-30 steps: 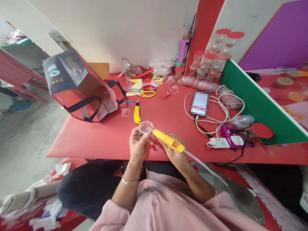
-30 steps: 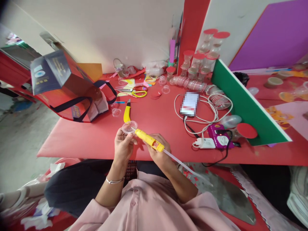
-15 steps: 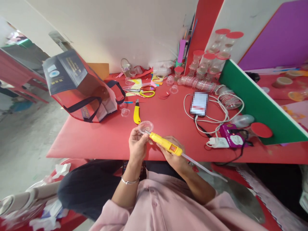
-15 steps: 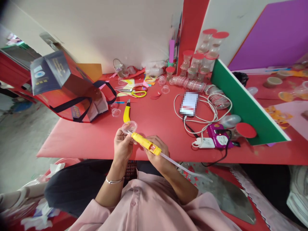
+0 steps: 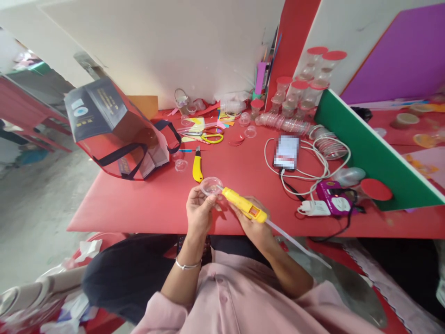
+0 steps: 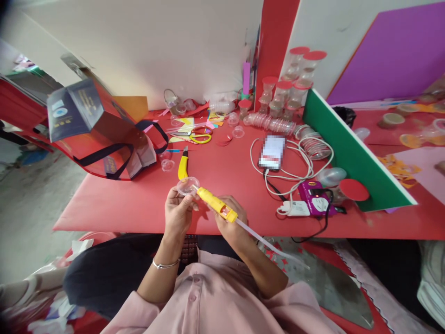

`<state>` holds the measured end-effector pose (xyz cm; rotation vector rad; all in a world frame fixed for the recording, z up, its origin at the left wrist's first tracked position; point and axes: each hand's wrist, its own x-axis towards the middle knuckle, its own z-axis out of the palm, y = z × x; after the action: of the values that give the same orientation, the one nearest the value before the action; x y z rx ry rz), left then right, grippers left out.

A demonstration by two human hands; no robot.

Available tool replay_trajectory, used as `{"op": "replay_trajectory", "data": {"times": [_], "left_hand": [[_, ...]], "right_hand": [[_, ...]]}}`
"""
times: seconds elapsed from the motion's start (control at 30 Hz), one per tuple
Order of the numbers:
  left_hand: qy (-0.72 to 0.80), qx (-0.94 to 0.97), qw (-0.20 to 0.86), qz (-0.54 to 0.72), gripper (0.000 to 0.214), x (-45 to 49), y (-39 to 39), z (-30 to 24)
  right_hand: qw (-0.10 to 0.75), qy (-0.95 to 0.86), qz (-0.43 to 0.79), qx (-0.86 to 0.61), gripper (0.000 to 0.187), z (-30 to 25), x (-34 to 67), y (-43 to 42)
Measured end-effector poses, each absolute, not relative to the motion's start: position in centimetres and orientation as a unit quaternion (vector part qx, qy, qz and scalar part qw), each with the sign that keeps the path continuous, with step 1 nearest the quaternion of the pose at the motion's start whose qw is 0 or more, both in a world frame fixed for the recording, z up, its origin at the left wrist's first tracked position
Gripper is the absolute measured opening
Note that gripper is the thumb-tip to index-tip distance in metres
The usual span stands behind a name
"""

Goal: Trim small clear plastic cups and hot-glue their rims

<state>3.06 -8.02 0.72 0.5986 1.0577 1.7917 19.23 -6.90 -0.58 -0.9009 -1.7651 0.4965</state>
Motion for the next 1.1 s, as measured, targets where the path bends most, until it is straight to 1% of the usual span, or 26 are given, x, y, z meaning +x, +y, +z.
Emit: {"op": "replay_trajectory", "data": {"times": [0.1,0.27,0.4,0.8,0.97,1.1], "left_hand": [[0.439,0.237,0.461,0.734,0.048,3.15,-7.99,0.72],[0.438,0.238,0.462,0.733,0.046,3.25,-8.03,0.75],[0.434,0.231,0.464,0.737,0.047,3.34,-8.07,0.85],[0.422,0.227,0.487,0.73,0.044,3.24,-8.15,1.07],[0.418,0.228,0.485,0.734,0.042,3.23,-8.21,0.99],[0.404,0.235,0.509,0.722,0.042,3.19,-8.5,1.06]], "right_hand": [[0.52,-0.742,0.222,-0.36,0.007,-0.52,19.13,-7.07],[0.519,-0.739,0.212,-0.373,0.012,-0.8,19.1,-7.27],[0.517,-0.748,0.207,-0.361,0.009,-0.64,19.1,-7.27],[0.521,-0.74,0.189,-0.381,0.006,-0.33,19.09,-7.1],[0.522,-0.745,0.213,-0.357,0.011,-0.06,18.96,-7.3],[0.518,-0.748,0.178,-0.375,0.01,-0.26,19.26,-7.03]]}}
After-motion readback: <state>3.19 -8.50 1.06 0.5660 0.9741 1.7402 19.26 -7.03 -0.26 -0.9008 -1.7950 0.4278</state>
